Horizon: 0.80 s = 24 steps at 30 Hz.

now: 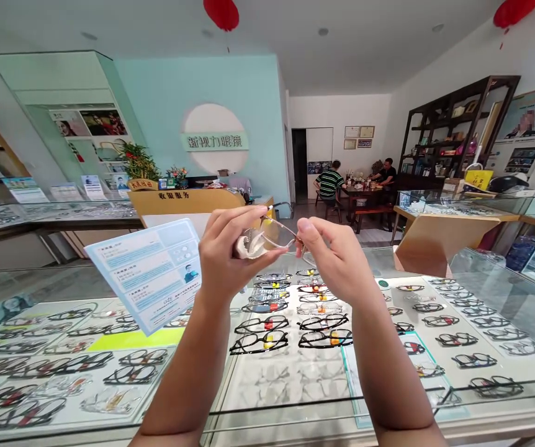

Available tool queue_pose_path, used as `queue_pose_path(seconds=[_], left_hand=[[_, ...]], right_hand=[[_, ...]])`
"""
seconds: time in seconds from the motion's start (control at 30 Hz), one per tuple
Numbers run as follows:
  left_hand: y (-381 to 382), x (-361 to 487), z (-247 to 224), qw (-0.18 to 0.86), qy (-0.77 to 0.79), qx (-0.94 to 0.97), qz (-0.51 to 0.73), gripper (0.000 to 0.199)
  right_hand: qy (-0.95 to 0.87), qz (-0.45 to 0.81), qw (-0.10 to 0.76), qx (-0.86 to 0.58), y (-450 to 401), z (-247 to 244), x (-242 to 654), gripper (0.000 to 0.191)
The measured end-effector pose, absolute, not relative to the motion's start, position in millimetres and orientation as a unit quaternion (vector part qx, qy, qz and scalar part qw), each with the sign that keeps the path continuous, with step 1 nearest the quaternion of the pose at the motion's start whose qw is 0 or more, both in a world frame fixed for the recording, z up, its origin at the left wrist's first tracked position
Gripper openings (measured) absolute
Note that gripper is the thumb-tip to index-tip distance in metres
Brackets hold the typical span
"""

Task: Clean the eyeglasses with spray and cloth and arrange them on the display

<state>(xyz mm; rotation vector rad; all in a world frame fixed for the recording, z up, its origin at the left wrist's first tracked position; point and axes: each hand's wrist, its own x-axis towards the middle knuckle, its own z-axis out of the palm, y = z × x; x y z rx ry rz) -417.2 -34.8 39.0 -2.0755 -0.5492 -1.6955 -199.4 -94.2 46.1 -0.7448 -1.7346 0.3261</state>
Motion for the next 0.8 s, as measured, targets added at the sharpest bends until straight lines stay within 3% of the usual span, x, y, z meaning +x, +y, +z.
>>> queue_pose_path(seconds=[0.17,0.27,0.53,0.67,0.73,0.8], left_hand=[[-36,-423,36,0.216,-0.221,-0.702,-0.642,0.059],[-40,-426,37,0.214,-0.253,-0.673,-0.661,0.055],[-41,-429,37,0.192,-0.293,-0.65,-0.675,0.052],[-39,-429,37,0.166,-0.316,-0.647,-0.674,0.054],[-39,-429,37,0.154,-0.322,-0.648,-0.673,0.055],[-38,-427,35,0.147,-0.327,-0.647,-0.673,0.056]], right_hand=[[-0.589,-0.014,0.773,-0.236,-86,38,-206,0.019],[-0.527,-0.094,0.811,-0.235,-74,36,-204,0.017],[-0.583,-0.067,0.765,-0.265,-60,31,-200,0.051],[-0.633,-0.117,0.683,-0.346,-76,36,-202,0.028],[-0.663,-0.129,0.62,-0.4,-84,37,-202,0.053],[-0.678,-0.14,0.587,-0.42,-88,37,-203,0.057]])
